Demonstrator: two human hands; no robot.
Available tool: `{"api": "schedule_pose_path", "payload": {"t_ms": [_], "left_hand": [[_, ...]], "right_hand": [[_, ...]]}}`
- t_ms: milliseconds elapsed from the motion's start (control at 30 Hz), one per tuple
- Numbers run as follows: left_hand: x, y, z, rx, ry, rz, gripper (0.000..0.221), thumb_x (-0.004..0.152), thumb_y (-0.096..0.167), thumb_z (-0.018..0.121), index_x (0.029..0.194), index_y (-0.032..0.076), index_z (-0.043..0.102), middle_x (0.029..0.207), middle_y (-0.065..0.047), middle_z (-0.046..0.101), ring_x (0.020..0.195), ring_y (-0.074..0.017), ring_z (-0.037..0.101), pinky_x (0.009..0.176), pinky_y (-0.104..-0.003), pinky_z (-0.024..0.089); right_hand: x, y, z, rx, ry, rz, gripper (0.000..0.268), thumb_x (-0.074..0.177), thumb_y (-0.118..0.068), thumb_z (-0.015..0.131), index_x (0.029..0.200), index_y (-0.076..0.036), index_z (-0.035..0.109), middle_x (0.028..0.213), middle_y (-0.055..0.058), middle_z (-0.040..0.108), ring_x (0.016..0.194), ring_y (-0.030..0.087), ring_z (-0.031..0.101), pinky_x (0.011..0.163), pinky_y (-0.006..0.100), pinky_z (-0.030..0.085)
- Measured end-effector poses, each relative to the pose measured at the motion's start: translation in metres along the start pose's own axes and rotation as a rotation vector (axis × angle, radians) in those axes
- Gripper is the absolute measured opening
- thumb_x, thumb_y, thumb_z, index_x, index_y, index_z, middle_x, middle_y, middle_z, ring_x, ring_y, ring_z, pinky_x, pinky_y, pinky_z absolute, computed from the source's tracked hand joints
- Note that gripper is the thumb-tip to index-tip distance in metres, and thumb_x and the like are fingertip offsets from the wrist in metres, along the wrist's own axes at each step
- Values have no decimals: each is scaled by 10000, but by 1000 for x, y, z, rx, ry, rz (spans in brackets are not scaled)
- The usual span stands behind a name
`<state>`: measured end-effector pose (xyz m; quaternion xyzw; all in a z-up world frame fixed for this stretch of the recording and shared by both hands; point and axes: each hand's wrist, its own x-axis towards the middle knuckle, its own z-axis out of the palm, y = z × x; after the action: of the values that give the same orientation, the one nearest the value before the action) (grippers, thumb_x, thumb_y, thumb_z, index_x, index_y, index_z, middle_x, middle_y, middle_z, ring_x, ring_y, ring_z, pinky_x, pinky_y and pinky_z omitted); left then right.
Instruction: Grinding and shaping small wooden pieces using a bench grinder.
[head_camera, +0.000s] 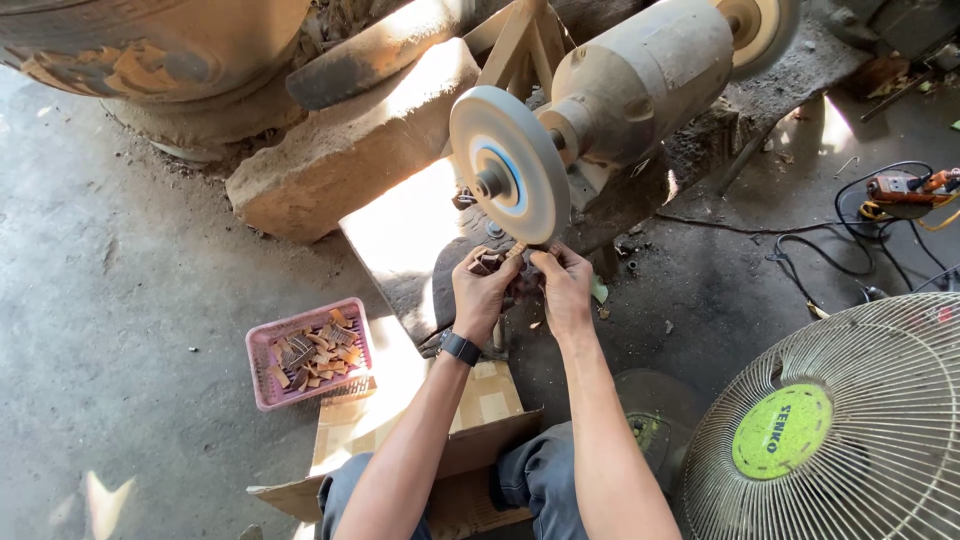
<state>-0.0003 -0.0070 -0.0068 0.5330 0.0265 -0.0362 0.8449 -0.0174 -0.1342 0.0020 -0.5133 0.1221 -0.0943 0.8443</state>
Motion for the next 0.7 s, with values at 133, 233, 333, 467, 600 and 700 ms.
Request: {"api": "schedule_pose_path", "payload": {"t_ms": [133,233,333,467,600,700], "left_hand": [[-15,7,-12,-5,19,-140,142,905,81,767,897,8,645,756,-40,704,572,-95,648,480,-256,514],[-22,8,-22,95,-30,-89,168,910,111,791,924,7,660,761,-60,697,552,-94,616,465,-260,492],[-28,21,-24,198,-91,-178,212,920,195,771,988,16,681,789,-52,691,546,-104,623,472,-265,510],[-22,9,-36,44,-161,-303,337,1006,378,589,1069,48,617,787,-65,718,535,-129,651,452,-275,518],[-27,21,-35,144,-237,-333,381,1043,374,606,1066,-5,637,776,-88,677,544,-158,649,469,-286,523],[-26,29,-36,178,-377,-428,414,1047,363,630,996,-46,673,754,-121,694,536,-185,658,473,-299,531]], "right_hand": [[-3,2,4,-108,-11,50,116,947,-64,702,1022,12,746,823,-4,679,648,89,586,568,267,497],[-5,0,4,-163,89,100,124,891,-80,728,997,-20,753,850,-22,713,694,56,611,602,218,499],[-13,-15,3,-58,156,248,78,868,-123,684,901,-67,726,818,39,744,673,80,674,602,218,564],[-19,-16,-3,-270,-77,282,136,849,-134,814,821,-72,695,696,8,647,548,91,549,487,246,433],[-27,-26,-1,-543,-359,336,148,830,-169,843,826,-42,765,646,-29,639,524,50,508,459,232,369],[-21,-16,-18,-435,-404,382,193,891,-179,837,836,-30,728,673,-30,640,544,41,524,471,213,359]]}}
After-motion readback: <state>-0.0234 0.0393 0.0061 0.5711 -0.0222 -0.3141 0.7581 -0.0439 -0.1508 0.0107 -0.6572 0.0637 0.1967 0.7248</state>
